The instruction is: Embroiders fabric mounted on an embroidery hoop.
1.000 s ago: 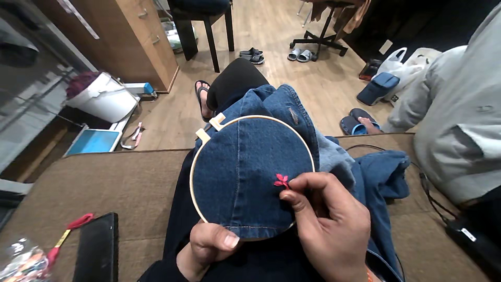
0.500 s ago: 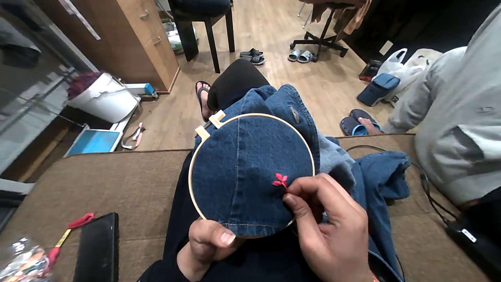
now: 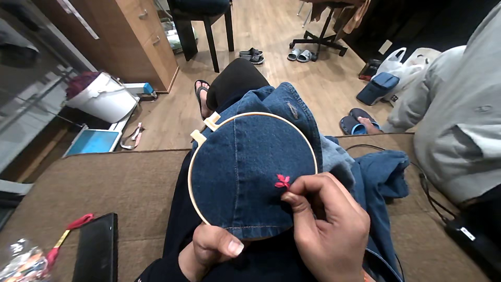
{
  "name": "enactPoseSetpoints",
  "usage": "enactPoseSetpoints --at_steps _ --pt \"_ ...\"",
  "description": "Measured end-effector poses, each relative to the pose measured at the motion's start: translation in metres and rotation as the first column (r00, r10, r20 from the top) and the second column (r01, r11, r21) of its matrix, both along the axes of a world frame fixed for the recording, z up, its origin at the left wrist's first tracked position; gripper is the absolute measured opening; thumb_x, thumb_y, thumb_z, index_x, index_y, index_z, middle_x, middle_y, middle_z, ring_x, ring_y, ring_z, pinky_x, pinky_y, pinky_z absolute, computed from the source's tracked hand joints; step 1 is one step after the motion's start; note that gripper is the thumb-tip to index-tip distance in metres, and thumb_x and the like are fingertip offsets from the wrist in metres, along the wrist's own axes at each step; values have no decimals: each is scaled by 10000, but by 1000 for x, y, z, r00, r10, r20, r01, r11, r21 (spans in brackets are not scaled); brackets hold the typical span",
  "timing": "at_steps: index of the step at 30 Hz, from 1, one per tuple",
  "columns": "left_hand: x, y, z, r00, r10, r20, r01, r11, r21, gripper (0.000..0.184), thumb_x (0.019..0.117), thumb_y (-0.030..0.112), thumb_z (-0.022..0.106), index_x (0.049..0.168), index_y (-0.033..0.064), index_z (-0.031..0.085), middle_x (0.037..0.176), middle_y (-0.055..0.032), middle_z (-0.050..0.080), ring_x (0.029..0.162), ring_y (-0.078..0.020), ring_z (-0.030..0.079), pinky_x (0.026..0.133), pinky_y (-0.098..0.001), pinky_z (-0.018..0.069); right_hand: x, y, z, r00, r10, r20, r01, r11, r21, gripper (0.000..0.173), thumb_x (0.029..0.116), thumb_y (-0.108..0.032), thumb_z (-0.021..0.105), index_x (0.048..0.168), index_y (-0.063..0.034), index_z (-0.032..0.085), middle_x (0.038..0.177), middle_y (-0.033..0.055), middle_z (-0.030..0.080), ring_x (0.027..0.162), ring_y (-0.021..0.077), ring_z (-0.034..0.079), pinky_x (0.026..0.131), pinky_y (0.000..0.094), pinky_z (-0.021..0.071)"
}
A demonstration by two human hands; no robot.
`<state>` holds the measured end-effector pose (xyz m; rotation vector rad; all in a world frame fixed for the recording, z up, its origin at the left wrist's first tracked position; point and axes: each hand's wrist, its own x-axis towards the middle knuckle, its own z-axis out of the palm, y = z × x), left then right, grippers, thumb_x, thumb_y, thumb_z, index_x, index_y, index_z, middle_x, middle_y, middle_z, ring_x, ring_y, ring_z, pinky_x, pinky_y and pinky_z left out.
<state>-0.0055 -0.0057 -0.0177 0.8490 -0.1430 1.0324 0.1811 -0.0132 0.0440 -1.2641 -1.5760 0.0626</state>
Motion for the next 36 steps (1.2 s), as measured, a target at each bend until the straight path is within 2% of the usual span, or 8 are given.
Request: enactPoseSetpoints --at_steps 7,11,13,16,24,30,32,36 --pt "-3 -1 2 998 40 -52 -38 998 43 371 931 64 659 1293 132 701 1300 -11 700 1240 -117 629 1083 -345 495 1 0 3 989 59 -138 -60 998 -5 196 947 -398 721 917 -216 654 772 -142 659 630 -43 526 629 198 397" --pt "-6 -3 8 981 99 -166 -88 993 77 388 932 25 657 1295 155 701 1261 21 721 1184 -71 658 1035 -281 530 7 5 12 960 153 -235 -165 986 -33 220 900 -350 782 989 -216 631 770 -138 637 632 -38 560 570 134 477" --pt "-5 -4 9 962 154 -227 -133 985 108 388 930 16 661 1287 164 703 1252 32 724 1171 -64 663 1021 -278 541 11 6 18 977 169 -131 -181 980 -83 204 937 -365 738 1045 -205 671 831 -123 631 704 -31 577 609 142 488" --pt "-1 -5 11 928 238 -286 -191 965 183 419 919 -4 662 1283 200 702 1250 78 721 1163 -26 656 1012 -249 541 15 6 26 986 164 32 -158 977 -141 124 963 -354 680 921 -239 703 935 -109 604 812 -36 572 652 132 476" --pt "-1 -4 12 929 251 -273 -203 960 192 426 915 -10 667 1283 202 702 1250 82 720 1167 -24 654 1016 -248 538 13 14 31 959 183 216 -191 981 18 233 1039 -340 571 892 -168 624 830 -72 636 825 48 601 737 268 453" --pt "-2 -7 19 943 215 -254 -174 969 175 434 912 -22 665 1292 186 697 1263 76 715 1181 -28 647 1028 -251 530 19 18 44 895 411 -172 -429 900 -81 187 1036 -330 592 941 -171 568 828 -99 583 700 -30 579 594 129 520" --pt "-1 -8 22 947 192 -257 -155 975 157 430 913 -24 664 1287 185 699 1261 77 716 1180 -29 648 1028 -252 532 18 19 47 914 394 -99 -399 916 -44 196 1035 -336 586 928 -173 569 816 -104 578 717 -35 578 615 124 516" --pt "0 -10 24 942 194 -275 -155 975 158 435 910 -19 668 1286 197 699 1256 91 716 1169 -14 648 1025 -240 528 5 16 31 942 223 250 -271 946 176 218 1057 -294 536 892 -158 583 813 -42 641 834 71 605 811 276 452"
